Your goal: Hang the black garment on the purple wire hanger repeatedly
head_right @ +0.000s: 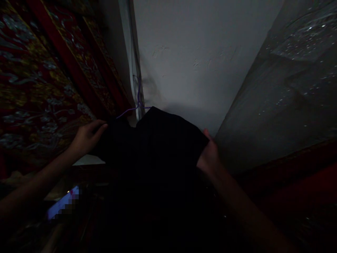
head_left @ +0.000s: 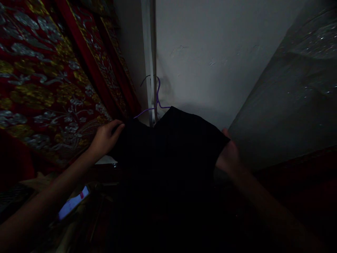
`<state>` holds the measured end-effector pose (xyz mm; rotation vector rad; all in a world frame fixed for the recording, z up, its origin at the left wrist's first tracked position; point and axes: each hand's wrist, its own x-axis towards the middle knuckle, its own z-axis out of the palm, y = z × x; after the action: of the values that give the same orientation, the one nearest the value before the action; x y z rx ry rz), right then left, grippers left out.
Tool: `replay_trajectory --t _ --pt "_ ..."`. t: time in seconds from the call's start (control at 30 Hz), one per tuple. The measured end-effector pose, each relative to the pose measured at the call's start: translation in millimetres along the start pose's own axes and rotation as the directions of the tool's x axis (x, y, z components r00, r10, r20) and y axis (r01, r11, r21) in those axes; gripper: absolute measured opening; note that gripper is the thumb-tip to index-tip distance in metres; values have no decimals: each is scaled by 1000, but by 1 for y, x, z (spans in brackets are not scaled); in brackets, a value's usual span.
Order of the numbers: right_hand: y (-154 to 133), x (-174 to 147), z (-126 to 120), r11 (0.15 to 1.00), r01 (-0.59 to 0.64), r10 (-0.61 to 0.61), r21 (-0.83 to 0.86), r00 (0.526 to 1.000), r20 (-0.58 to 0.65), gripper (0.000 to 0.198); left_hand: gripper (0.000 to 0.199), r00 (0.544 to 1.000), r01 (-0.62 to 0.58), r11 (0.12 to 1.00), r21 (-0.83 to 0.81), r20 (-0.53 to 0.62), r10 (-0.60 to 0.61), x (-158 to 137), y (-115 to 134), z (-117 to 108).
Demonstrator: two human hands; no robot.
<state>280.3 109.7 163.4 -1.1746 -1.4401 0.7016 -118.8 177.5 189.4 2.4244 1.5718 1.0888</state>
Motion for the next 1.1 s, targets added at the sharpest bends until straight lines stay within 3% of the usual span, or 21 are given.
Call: replay_trajectory --t 0.07,0.13,0.33,0.4,0.43,0.5,0.53,0.6,0.63,0.67,0.7,0.73,0.77,0.83,0.87,0.9,0.97,1.03,1.1 --pt "-10 3 -8 971 -151 139 188 987 79 54 36 999 2 1000 4 -53 -2 3 5 -3" --pt "-25 7 -12 908 -273 246 318 961 122 30 35 992 -18 1000 -11 -128 16 9 17 -5" --pt "-57 -13 -12 927 -148 239 344 940 -241 40 24 890 -207 977 -54 -424 165 19 71 -23" --pt "-64 -36 -10 952 -116 192 282 946 -260 37 25 928 -229 951 -207 -341 149 9 91 -27" --pt "-69 -49 -7 966 -100 148 237 969 -197 36 28 962 -200 919 -339 -244 120 2 101 -27" --pt "-83 -73 4 991 -64 50 115 992 115 36 33 999 -39 792 -609 -23 32 -14 119 -23" --pt "-91 -81 11 998 -38 22 42 942 334 39 34 997 67 710 -701 73 -22 -22 127 -21" --pt "-104 -89 28 998 28 14 -49 712 702 43 35 967 252 579 -776 218 -129 -39 136 -17" --pt "-106 -87 36 996 58 18 -65 595 803 40 35 943 333 544 -770 286 -172 -47 137 -17" --pt "-105 -83 44 994 87 10 -65 521 853 35 35 913 408 527 -745 354 -205 -55 135 -19" --pt "-99 -76 50 991 120 -9 -61 510 860 28 35 883 466 524 -713 415 -221 -63 132 -22" --pt "-90 -68 55 985 158 -34 -65 556 831 24 36 855 509 531 -677 468 -224 -70 127 -27" --pt "-78 -58 58 976 202 -72 -78 641 764 22 37 832 538 550 -639 509 -222 -77 120 -34" --pt "-51 -39 60 946 294 -177 -133 818 548 26 38 798 551 629 -549 568 -203 -87 107 -50" --pt "-37 -31 60 931 328 -229 -161 867 443 32 39 789 540 677 -500 581 -200 -91 102 -58" --pt "-25 -25 60 921 349 -264 -175 887 380 38 40 789 524 717 -459 579 -206 -92 97 -67" --pt "-5 -18 60 939 318 -244 -131 885 397 44 40 806 500 755 -424 547 -226 -89 89 -81" --pt "6 -15 63 983 180 -150 -24 877 457 43 37 831 478 758 -443 508 -226 -79 82 -92" --pt "9 -12 67 996 35 -66 88 918 392 46 34 856 413 793 -448 487 -171 -67 74 -96"
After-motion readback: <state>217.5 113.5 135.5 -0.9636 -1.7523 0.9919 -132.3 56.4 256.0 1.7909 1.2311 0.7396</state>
